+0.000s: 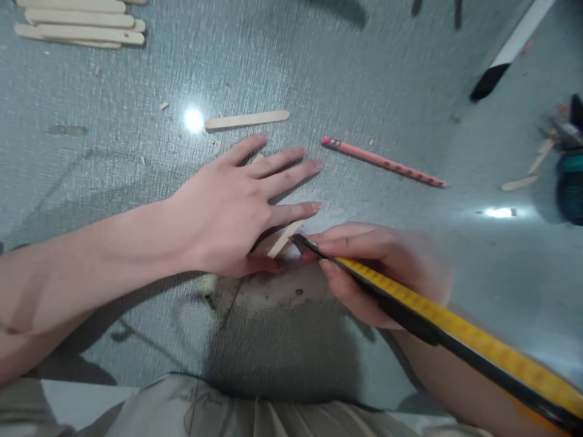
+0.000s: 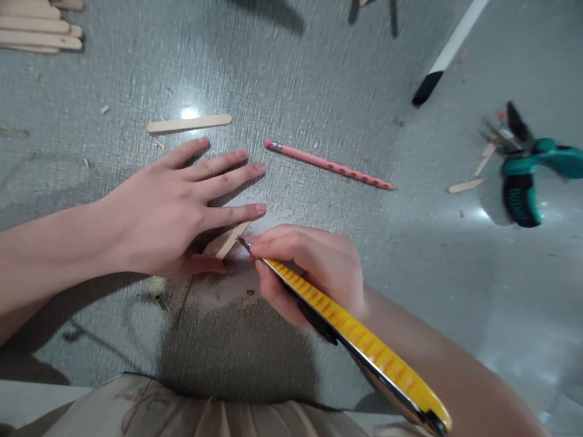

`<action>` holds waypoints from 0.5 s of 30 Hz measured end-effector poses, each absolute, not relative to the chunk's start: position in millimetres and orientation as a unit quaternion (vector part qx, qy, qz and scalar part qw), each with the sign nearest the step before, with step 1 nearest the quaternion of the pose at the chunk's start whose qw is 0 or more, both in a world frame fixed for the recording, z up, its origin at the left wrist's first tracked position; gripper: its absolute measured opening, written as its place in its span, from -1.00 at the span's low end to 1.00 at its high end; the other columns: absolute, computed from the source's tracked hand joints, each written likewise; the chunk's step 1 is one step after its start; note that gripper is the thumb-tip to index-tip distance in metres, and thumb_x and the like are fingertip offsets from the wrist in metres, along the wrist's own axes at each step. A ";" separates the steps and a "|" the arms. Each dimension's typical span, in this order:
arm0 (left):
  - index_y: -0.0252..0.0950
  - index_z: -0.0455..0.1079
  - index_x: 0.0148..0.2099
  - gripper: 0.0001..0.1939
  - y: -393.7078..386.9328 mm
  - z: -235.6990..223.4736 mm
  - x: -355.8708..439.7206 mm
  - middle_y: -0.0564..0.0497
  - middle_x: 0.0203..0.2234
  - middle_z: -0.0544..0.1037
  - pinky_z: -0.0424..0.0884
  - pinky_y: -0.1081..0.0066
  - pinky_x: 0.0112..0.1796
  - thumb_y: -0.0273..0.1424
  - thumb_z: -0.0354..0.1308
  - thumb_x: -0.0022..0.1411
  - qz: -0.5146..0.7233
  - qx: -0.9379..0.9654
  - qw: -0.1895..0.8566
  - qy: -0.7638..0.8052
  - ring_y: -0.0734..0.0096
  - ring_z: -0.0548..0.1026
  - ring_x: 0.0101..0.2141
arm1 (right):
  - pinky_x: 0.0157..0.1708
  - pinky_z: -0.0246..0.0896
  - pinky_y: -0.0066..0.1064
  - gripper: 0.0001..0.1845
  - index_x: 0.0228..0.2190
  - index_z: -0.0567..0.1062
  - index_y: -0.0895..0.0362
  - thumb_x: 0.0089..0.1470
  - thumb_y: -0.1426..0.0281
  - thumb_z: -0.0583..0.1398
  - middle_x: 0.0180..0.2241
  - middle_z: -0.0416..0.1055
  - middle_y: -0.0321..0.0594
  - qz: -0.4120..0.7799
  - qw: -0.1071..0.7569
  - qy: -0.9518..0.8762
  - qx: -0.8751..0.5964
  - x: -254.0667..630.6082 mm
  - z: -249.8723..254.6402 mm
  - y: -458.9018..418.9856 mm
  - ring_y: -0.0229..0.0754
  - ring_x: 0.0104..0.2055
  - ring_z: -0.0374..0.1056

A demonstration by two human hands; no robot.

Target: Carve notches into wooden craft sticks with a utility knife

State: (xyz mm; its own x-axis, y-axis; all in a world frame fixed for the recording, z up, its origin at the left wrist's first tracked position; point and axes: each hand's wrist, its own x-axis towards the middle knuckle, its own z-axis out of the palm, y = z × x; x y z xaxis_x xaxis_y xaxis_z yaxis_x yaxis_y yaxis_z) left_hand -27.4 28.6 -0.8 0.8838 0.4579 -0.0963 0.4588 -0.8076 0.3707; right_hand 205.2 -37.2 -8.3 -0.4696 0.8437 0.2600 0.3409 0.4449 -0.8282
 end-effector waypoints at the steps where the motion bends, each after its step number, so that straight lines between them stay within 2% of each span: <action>1: -0.18 0.13 0.37 -0.24 29.4 -1.7 -28.0 -0.16 0.40 0.04 -0.08 -0.18 0.29 0.05 0.10 0.25 0.001 0.952 0.193 0.236 -0.06 0.04 0.37 | -0.27 0.53 -0.36 -0.61 -0.14 0.47 0.08 -0.02 0.65 0.23 -0.28 0.58 -0.26 0.366 0.345 -0.776 -0.380 205.9 -8.4 -37.4 -0.17 -0.24 0.56; 15: -0.12 0.17 0.36 -0.22 35.2 -6.1 -30.8 -0.16 0.39 0.06 -0.08 -0.19 0.31 0.09 0.12 0.19 0.023 0.962 0.176 0.209 -0.11 0.07 0.36 | -0.33 0.55 -0.36 -0.60 -0.13 0.47 0.00 0.01 0.63 0.22 -0.31 0.58 -0.24 0.351 0.342 -0.779 -0.391 200.8 -3.5 -36.2 -0.13 -0.28 0.57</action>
